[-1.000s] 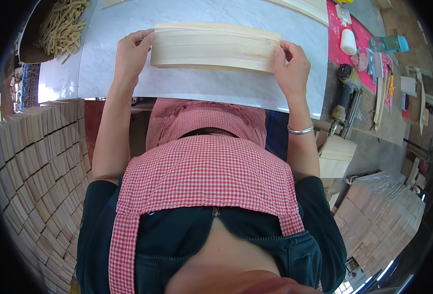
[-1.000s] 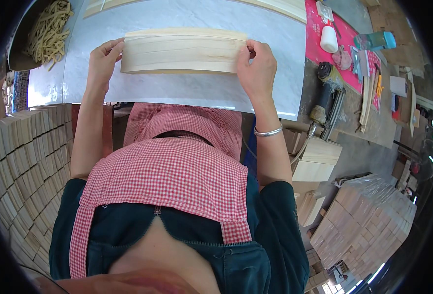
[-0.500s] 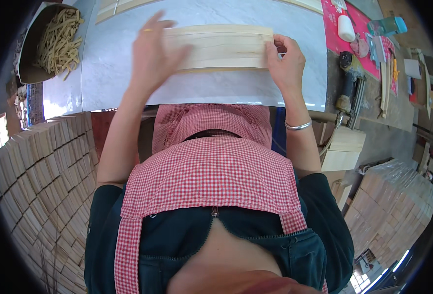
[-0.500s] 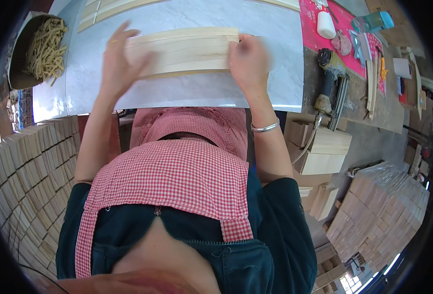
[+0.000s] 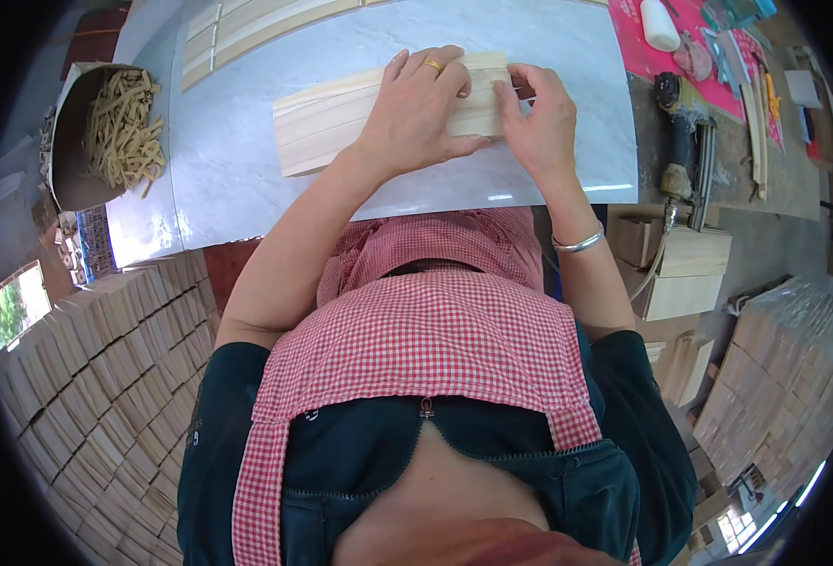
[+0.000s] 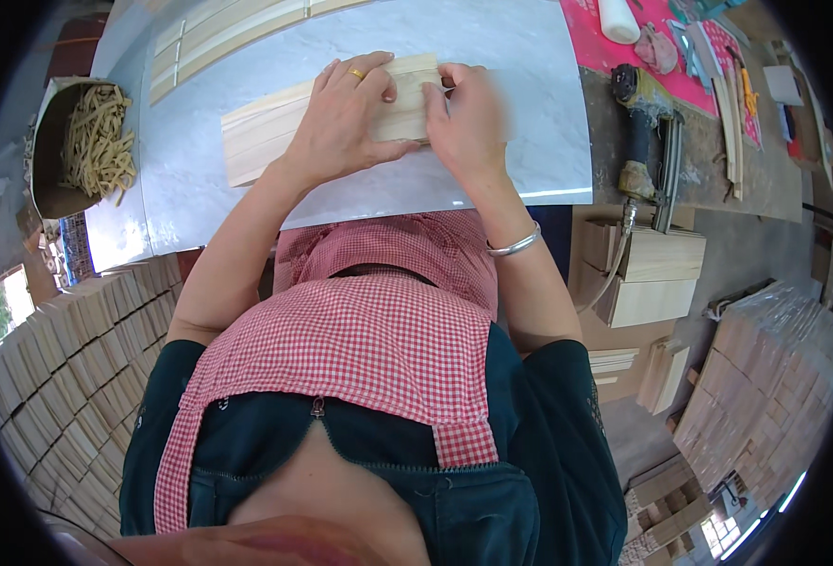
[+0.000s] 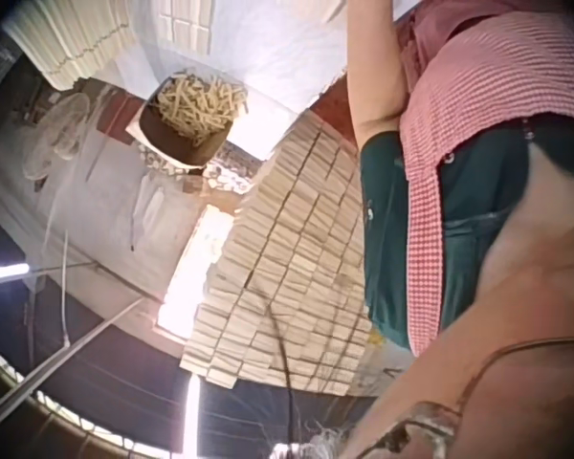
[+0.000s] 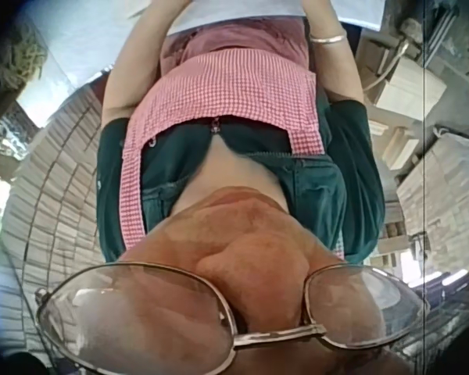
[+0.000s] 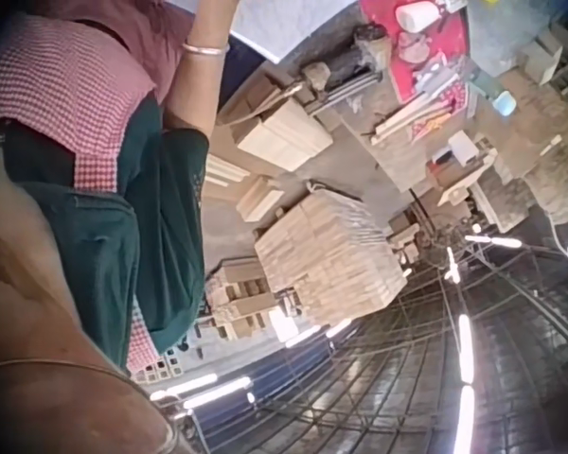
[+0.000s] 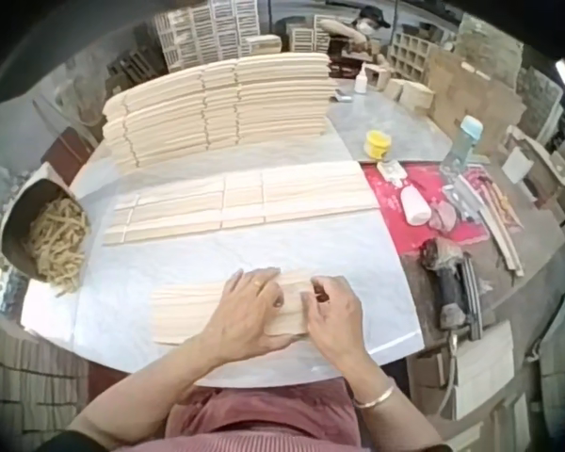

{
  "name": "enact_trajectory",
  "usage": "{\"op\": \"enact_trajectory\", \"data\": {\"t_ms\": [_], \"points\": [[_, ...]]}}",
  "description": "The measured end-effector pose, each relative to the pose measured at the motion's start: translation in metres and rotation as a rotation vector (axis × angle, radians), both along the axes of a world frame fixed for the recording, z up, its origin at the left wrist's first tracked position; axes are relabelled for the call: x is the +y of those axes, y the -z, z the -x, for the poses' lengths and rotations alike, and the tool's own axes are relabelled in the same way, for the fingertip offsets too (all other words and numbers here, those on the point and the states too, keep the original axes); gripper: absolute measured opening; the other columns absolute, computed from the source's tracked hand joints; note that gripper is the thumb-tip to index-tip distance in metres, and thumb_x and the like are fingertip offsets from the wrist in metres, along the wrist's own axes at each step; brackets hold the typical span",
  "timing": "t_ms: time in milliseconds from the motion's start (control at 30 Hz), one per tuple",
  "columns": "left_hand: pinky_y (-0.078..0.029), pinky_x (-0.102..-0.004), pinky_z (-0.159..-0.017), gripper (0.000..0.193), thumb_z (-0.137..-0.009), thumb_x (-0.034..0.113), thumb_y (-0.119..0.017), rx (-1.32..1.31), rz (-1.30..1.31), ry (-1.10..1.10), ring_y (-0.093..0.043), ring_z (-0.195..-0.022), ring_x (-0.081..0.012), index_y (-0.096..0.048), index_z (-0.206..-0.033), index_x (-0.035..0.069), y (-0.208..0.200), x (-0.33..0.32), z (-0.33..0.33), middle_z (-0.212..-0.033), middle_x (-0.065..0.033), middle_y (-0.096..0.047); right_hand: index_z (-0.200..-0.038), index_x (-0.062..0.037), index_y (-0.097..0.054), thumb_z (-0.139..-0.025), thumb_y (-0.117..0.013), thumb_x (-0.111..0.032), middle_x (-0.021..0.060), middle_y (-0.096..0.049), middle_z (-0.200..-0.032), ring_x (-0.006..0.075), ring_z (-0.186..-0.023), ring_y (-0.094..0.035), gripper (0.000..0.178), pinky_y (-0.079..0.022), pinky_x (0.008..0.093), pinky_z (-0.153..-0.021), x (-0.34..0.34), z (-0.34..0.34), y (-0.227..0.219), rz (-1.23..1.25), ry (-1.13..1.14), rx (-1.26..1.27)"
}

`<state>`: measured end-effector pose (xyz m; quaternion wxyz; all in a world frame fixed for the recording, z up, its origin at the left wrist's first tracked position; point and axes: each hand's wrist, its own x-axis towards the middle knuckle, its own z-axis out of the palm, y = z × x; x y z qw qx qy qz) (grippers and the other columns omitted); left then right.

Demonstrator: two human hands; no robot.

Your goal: Assemble wooden boxes using wooden slats, glue, and a pneumatic stapler.

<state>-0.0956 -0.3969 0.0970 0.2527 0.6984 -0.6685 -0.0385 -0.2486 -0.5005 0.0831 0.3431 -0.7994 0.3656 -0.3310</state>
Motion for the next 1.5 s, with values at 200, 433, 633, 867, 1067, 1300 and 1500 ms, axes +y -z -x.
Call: {"op": "enact_trajectory", "data": {"t_ms": [200, 433, 633, 867, 1067, 1300, 1500], "points": [[-0.034, -0.0456, -0.107, 0.055, -0.060, 0.037, -0.089, 0.044, 0.091, 0.019, -0.052, -0.117, -0.0313, -0.054, -0.092, 0.011, 0.003, -0.005, 0.000, -0.130, -0.0125, -0.058, -0.103, -0.0001, -0.069, -0.089, -0.068, -0.010, 0.0098, -0.067, -0.092, 0.0203, -0.078, -0.065, 0.017, -0.053, 0.0313, -0.070, -0.005, 0.002, 0.003, -0.061, -0.010, -0.075], [-0.035, -0.0428, -0.104, 0.054, -0.057, 0.034, -0.088, 0.052, 0.036, 0.018, -0.051, -0.114, -0.0314, -0.053, -0.090, 0.011, -0.002, -0.008, -0.002, -0.130, -0.0136, -0.057, -0.095, 0.0027, -0.070, -0.090, -0.066, -0.008, 0.0084, -0.068, -0.081, 0.0167, -0.070, -0.061, 0.012, -0.052, 0.0274, -0.064, -0.042, 0.003, 0.013, -0.278, -0.140, -0.080], [-0.035, -0.0428, -0.103, 0.053, -0.055, 0.028, -0.089, 0.068, -0.031, -0.005, -0.049, -0.117, -0.0322, -0.049, -0.086, 0.012, -0.003, -0.008, -0.001, -0.135, -0.0142, -0.054, -0.096, 0.0010, -0.068, -0.092, -0.065, -0.007, 0.0045, -0.066, -0.077, 0.0122, -0.065, -0.059, 0.009, -0.049, 0.0228, -0.059, -0.076, -0.001, 0.006, -0.709, -0.342, 0.036], [-0.036, -0.0433, -0.102, 0.052, -0.055, 0.032, -0.089, 0.071, -0.013, 0.025, -0.050, -0.113, -0.0327, -0.053, -0.086, 0.011, -0.003, -0.008, -0.002, -0.131, -0.0151, -0.056, -0.088, -0.0008, -0.065, -0.093, -0.063, -0.008, 0.0049, -0.063, -0.071, 0.0115, -0.056, -0.056, 0.009, -0.047, 0.0232, -0.050, -0.098, -0.013, 0.024, -0.592, -0.489, 0.201], [-0.036, -0.0434, -0.102, 0.051, -0.055, 0.031, -0.089, 0.052, 0.005, 0.039, -0.050, -0.114, -0.0327, -0.053, -0.085, 0.010, -0.003, -0.014, -0.004, -0.131, -0.0154, -0.056, -0.083, -0.0006, -0.062, -0.093, -0.061, -0.012, 0.0064, -0.063, -0.066, 0.0159, -0.051, -0.061, 0.015, -0.049, 0.0279, -0.044, -0.070, 0.017, 0.020, -0.597, -0.398, 0.137], [-0.036, -0.0436, -0.101, 0.053, -0.055, 0.029, -0.089, 0.009, -0.003, 0.040, -0.049, -0.118, -0.0326, -0.050, -0.084, 0.010, -0.001, -0.008, -0.003, -0.135, -0.0153, -0.053, -0.089, -0.0018, -0.063, -0.098, -0.057, -0.014, 0.0063, -0.061, -0.065, 0.0120, -0.047, -0.054, 0.017, -0.044, 0.0225, -0.042, -0.040, 0.047, 0.006, -0.905, -0.434, 0.106], [-0.035, -0.0447, -0.103, 0.050, -0.056, 0.033, -0.089, 0.024, 0.016, 0.057, -0.050, -0.116, -0.0332, -0.052, -0.081, 0.009, 0.001, -0.010, -0.002, -0.131, -0.0170, -0.056, -0.088, -0.0009, -0.065, -0.094, -0.059, -0.010, 0.0058, -0.062, -0.065, 0.0124, -0.049, -0.053, 0.012, -0.044, 0.0239, -0.045, -0.054, 0.041, 0.004, -0.883, -0.521, 0.255]]}}
